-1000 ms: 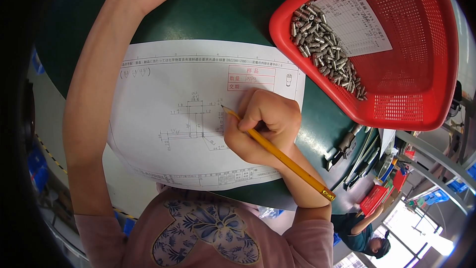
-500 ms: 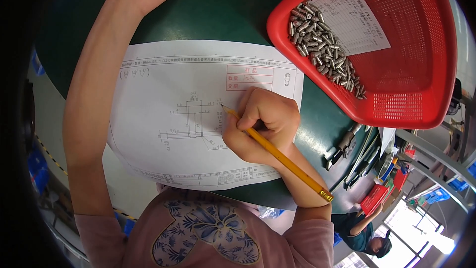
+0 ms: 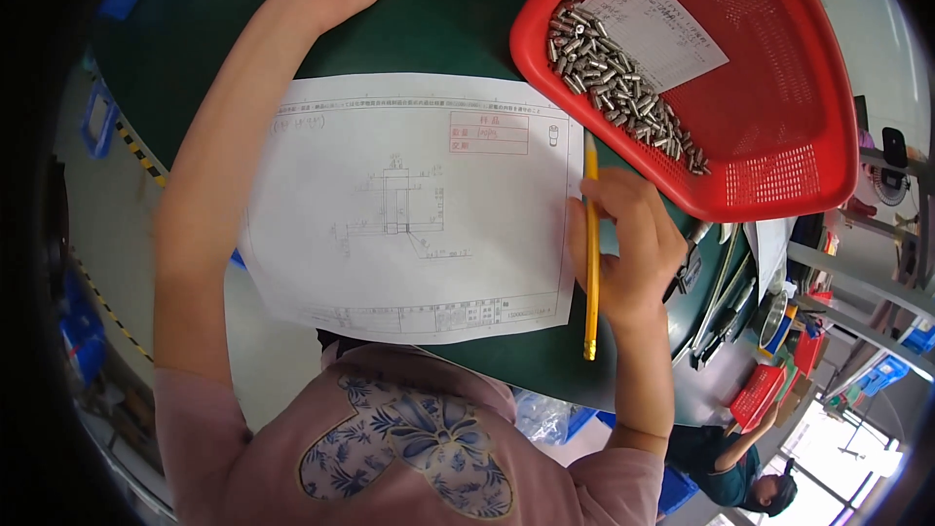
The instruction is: Measure small cylindrical metal parts using a micrometer and digital calipers, recording the dimensions on a specification sheet.
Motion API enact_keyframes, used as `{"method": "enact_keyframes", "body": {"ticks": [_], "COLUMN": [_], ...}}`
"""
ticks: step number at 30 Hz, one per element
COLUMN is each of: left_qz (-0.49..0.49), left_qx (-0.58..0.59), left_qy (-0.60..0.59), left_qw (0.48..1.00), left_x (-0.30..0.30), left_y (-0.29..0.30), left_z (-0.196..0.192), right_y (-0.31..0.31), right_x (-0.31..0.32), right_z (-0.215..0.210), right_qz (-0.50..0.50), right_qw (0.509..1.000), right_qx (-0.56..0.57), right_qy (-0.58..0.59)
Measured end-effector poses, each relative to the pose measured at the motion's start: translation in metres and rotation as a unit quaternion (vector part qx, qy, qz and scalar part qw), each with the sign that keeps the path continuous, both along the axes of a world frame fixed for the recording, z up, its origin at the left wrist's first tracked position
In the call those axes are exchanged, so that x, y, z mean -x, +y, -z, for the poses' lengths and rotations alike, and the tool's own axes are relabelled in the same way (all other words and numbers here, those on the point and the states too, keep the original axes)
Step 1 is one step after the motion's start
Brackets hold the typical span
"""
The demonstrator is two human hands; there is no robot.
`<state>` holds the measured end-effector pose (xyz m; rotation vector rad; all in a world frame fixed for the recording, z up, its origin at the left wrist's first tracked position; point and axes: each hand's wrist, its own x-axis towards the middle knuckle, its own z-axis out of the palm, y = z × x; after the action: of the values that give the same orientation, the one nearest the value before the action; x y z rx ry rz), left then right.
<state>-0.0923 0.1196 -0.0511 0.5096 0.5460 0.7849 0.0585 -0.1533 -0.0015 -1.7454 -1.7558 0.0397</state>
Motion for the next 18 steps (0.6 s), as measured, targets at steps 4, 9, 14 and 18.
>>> {"method": "enact_keyframes", "body": {"ticks": [4, 9, 14, 18], "left_qz": [0.200, 0.102, 0.044, 0.108], "left_qx": [-0.062, -0.082, -0.048, -0.002], "left_qy": [-0.225, 0.021, 0.119, 0.093], "left_qw": [0.952, 0.991, 0.991, 0.990], "left_x": [0.008, 0.028, 0.052, 0.063], "left_y": [0.014, -0.004, -0.057, -0.136], "left_z": [0.018, -0.016, -0.036, -0.046], "right_y": [-0.054, -0.087, -0.101, -0.120], "right_x": [-0.020, -0.028, -0.036, -0.094], "right_z": [0.002, 0.008, 0.014, 0.010], "right_qz": [0.048, 0.082, 0.104, 0.292], "right_qw": [0.971, 0.959, 0.959, 0.928], "right_qx": [0.039, 0.082, 0.031, -0.072], "right_qy": [-0.230, -0.258, -0.261, -0.222]}}
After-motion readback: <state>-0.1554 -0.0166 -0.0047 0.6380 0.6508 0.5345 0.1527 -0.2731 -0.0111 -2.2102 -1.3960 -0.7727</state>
